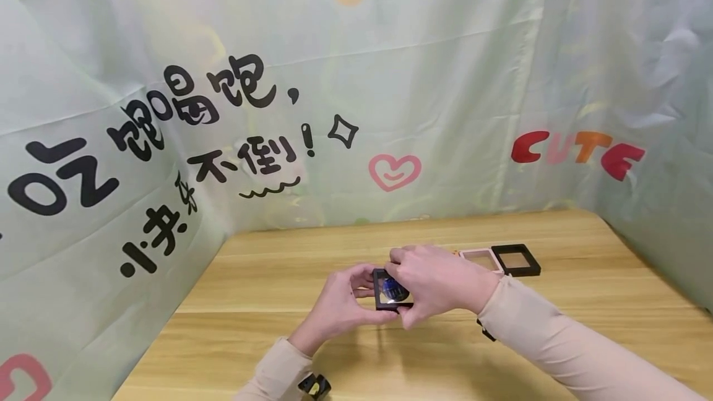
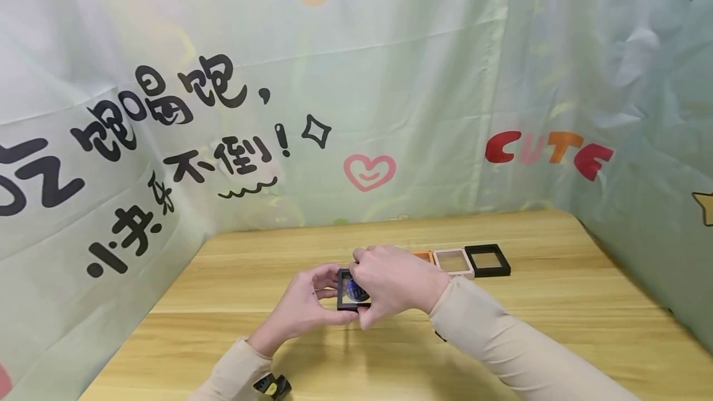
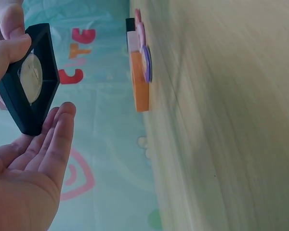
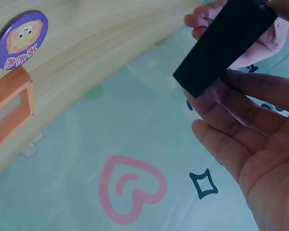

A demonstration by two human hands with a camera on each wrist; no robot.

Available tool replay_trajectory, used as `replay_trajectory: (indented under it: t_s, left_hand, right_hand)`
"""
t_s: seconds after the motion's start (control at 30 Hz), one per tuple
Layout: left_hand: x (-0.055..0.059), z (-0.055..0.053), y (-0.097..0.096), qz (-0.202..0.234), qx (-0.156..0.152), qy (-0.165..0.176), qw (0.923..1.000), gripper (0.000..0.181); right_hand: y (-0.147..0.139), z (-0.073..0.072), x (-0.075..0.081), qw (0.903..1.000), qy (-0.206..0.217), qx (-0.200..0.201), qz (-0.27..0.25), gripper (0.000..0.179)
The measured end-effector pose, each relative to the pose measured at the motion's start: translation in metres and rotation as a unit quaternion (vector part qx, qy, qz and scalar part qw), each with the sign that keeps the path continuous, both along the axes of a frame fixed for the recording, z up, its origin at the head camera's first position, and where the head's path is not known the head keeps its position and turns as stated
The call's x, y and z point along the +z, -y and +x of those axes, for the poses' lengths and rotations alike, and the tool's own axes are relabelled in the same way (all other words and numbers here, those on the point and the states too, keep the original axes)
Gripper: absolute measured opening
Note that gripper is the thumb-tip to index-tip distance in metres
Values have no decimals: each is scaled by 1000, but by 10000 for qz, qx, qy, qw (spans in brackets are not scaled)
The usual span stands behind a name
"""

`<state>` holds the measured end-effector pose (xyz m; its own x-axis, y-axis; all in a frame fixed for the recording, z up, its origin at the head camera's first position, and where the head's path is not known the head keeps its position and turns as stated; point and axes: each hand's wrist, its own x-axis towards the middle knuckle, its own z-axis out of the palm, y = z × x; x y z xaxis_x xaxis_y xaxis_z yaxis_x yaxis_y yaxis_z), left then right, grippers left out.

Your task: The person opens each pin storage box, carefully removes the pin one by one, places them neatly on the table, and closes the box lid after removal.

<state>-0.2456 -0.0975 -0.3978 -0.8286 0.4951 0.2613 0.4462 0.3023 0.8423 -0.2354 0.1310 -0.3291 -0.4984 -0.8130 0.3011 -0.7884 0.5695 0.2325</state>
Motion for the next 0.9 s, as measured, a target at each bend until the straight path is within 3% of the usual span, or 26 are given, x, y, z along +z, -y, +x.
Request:
replay_trajectory:
  t_s: [0.3, 0.63, 0.9]
  left_hand:
    - [2, -2, -1, 75, -57, 262, 9996, 64]
    - [2, -2, 0, 407, -215, 607, 9971, 67]
    - [2, -2, 2, 453, -243, 646, 9966, 70]
  right_hand:
    - [-4, -5, 6, 9955, 871, 118, -345, 36]
    - [-10, -12, 6, 9719, 2111, 128, -1037, 26]
    - [-13, -16, 7, 9649, 2333, 220, -1181, 34]
